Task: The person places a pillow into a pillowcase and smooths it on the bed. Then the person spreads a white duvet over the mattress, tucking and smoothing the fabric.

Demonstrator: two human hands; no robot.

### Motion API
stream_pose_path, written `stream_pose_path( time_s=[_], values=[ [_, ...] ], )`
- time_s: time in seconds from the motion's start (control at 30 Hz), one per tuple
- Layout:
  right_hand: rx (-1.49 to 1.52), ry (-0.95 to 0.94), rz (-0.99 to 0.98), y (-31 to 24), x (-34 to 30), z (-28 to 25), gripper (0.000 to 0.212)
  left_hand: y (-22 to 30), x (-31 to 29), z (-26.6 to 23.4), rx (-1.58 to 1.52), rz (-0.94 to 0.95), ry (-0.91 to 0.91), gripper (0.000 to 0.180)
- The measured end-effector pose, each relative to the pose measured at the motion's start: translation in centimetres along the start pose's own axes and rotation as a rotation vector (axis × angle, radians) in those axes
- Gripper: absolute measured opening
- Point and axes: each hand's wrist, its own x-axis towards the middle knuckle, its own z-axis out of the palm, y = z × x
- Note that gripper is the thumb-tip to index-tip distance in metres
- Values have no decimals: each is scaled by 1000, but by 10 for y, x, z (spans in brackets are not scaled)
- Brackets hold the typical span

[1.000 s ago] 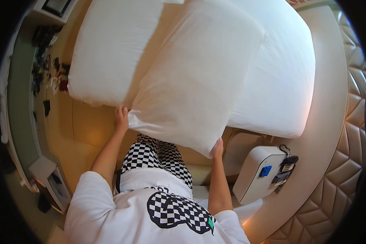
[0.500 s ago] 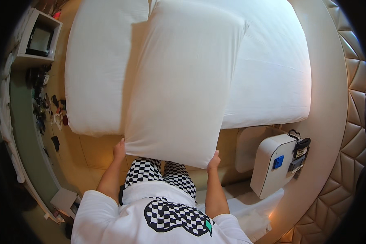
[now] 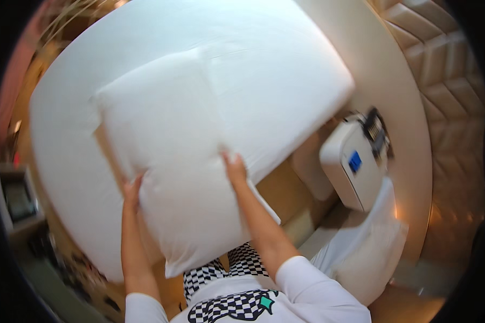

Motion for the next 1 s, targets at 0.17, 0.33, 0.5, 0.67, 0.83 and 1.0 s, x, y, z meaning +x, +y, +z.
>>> stream_pose_path(
  time_s=[0.17,0.33,0.5,0.67,0.83,1.0],
  values=[
    [172,-72,92,-39,-23,-39,72,-12,19,18,-149,-72,54,54],
    [438,-98,92,-44,-49,-102,58,57,-72,73,-524,-53,-218,54],
    [581,79,71,2,-79,-160,47,48,-114,111,-665,-57,-411,54],
    [761,353,-48,59,-91,-247,33,80,-166,205,-785,-191,-490,51],
    [685,465,-179,114,-87,-379,35,82,-201,306,-683,-186,-658,50],
    [539,644,-476,183,-78,-512,30,59,-247,427,-606,-262,-923,43]
  ],
)
